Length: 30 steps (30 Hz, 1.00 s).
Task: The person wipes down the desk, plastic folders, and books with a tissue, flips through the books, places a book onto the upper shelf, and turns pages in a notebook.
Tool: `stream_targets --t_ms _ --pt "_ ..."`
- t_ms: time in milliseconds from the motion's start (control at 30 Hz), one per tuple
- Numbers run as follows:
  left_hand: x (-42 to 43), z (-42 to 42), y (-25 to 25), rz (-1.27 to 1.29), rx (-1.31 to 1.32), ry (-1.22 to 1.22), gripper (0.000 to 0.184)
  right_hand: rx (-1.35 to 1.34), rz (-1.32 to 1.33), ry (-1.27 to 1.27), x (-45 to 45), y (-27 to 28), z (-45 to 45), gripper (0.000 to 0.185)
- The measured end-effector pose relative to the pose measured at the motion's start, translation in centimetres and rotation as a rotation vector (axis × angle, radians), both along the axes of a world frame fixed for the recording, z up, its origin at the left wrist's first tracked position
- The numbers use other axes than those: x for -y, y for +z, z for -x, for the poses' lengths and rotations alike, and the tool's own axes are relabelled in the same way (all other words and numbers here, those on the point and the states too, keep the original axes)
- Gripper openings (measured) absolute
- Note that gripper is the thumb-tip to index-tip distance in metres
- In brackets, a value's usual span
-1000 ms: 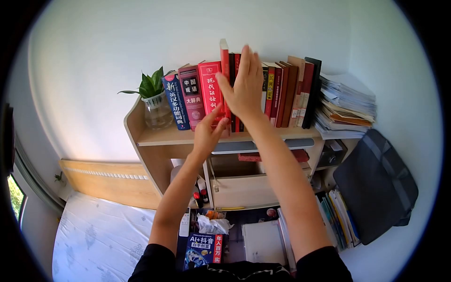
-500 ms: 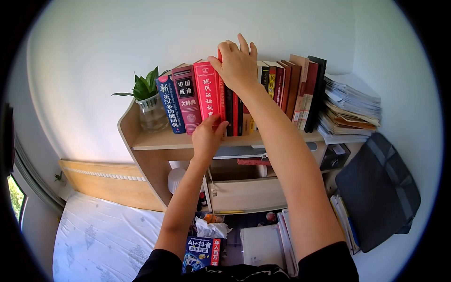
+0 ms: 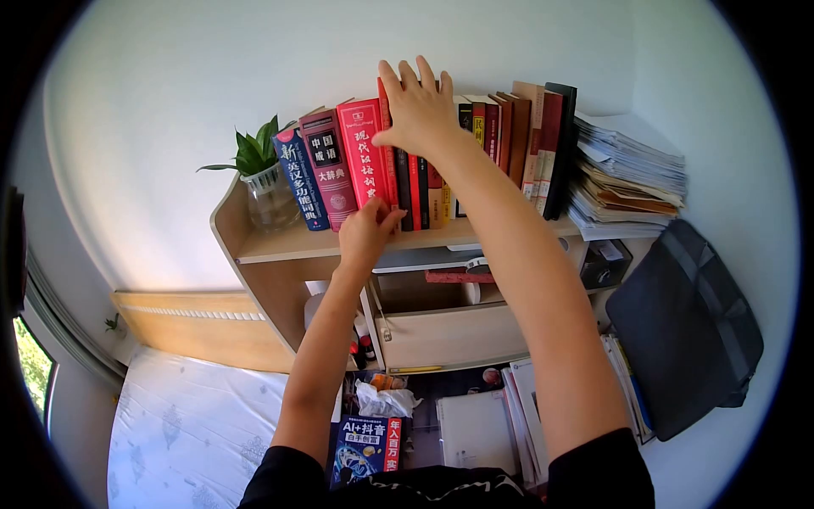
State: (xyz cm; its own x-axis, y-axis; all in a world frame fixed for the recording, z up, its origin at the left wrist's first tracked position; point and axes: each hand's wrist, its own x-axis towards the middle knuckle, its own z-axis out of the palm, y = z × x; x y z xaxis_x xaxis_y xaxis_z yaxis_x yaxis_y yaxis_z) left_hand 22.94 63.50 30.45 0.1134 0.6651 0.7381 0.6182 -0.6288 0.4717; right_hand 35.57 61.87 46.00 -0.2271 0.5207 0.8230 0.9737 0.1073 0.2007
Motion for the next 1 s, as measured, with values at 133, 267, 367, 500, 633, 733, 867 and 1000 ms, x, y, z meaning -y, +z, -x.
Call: stream_targets --t_ms 133,267,367,500,633,733,867,1000 --pt "0.6 0.0 -0.1 0.04 0.025 -0.019 0.028 -0.039 -0.111 0.073 0.4 -3.1 -0.6 0.107" --pt "0.2 -0.3 -0.6 0.024 -0.012 0.031 0.026 -0.086 -0.23 0.182 1.4 -5.9 -0.1 0.092" --pt "0.1 0.0 -1.4 -0.055 0.031 -0.037 0.025 -0.048 -0.13 0.203 2.2 -9.4 0.4 0.079" --pt "-0.5 0.7 -2.9 -0.148 0.061 -0.121 0.018 -0.155 -0.111 0.332 4.9 -13.0 -0.8 0.062" --pt "0.9 -0.1 -3.3 -0.384 0.247 -0.07 0.019 -0.281 -0.061 0.351 8.5 -16.6 -4.8 0.055" --pt "4.1 -2.1 -4.8 -0.525 0.131 0.064 0.025 -0.386 0.043 0.297 10.4 -20.1 -9.3 0.046" --pt "8.0 -8.2 -5.7 -0.497 0.019 -0.218 0.027 -0.503 -0.034 0.207 12.8 -21.6 -14.9 0.032" --pt "10.8 -15.2 -2.4 -0.492 -0.045 -0.483 0.029 -0.587 -0.202 0.163 15.6 -19.2 -20.7 0.027"
